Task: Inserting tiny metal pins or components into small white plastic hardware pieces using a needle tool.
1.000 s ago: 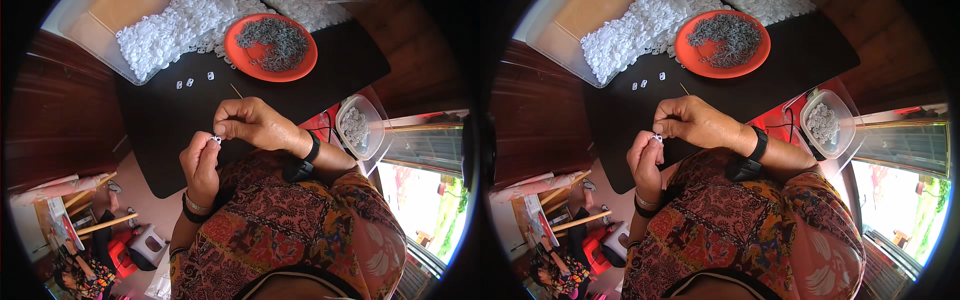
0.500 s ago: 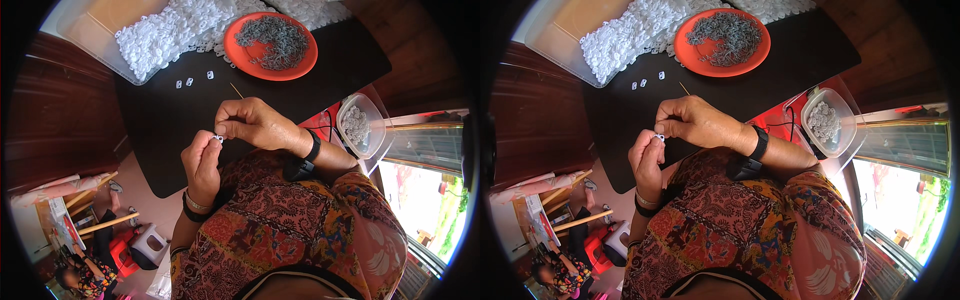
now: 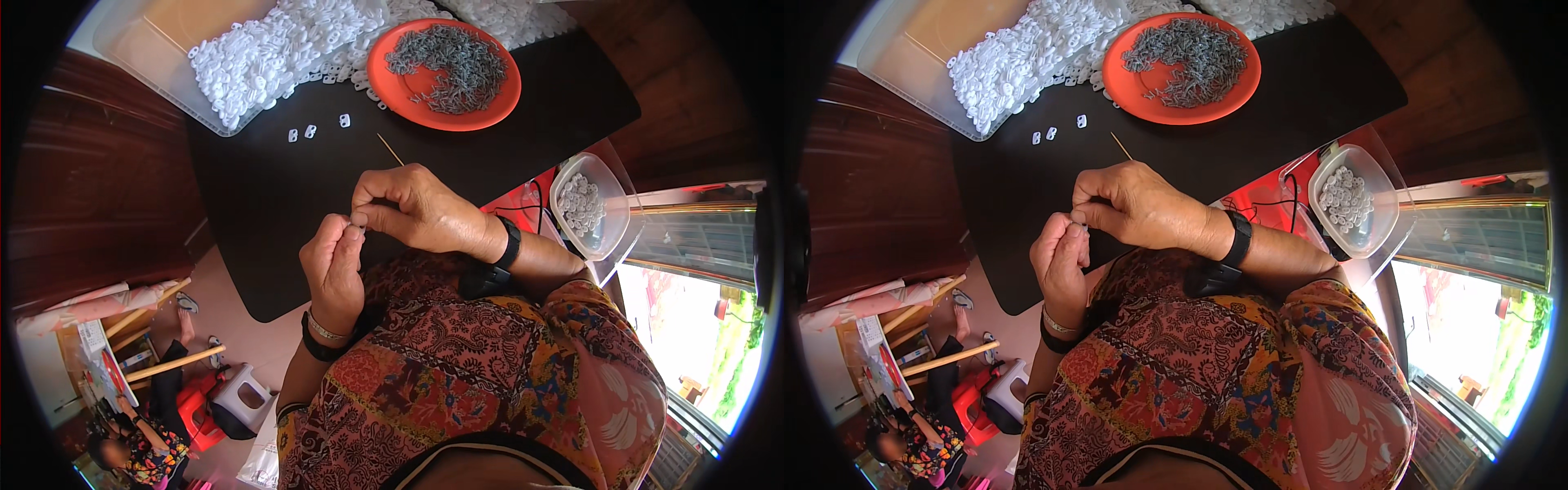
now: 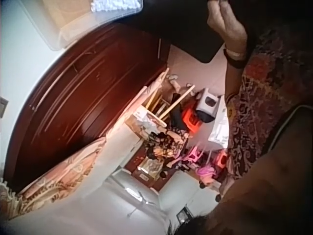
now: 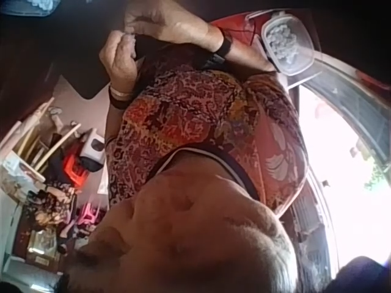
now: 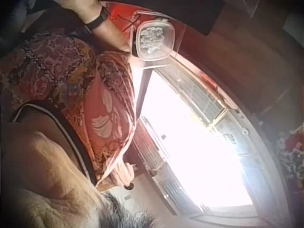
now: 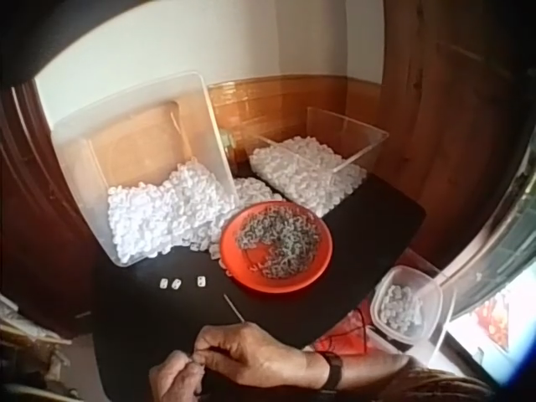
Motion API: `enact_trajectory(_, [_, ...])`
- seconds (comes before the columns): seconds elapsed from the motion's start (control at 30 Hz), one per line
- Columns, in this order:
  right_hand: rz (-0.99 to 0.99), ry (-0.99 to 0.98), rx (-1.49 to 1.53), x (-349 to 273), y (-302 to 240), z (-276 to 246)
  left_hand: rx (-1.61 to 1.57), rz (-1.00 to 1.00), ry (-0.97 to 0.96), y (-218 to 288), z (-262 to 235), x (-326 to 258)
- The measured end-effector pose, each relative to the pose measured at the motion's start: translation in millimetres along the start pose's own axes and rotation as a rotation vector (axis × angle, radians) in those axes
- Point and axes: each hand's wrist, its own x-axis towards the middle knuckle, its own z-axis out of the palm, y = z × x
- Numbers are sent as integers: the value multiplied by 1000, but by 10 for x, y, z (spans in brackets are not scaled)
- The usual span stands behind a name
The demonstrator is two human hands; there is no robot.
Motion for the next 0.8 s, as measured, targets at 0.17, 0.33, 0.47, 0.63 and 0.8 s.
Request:
enact_trajectory(0.17, [-36, 55, 11, -31, 56, 81, -139, -61, 14, -46, -11, -22])
enact_trajectory(0.33, [-6, 118, 17, -26, -35, 54, -94, -80, 11, 10, -39, 9])
enact_trajectory(0.47, [-29, 245, 24, -73, -93, -90, -137, -55, 66, 57, -73, 14])
enact_trajectory(0.63, [53, 328, -100, -273, -170, -423, -180, -15, 113, 127, -168, -18])
enact_trajectory(0.8, [-10, 388, -484, -308, -280, -822, -281, 7, 103, 299, -323, 77])
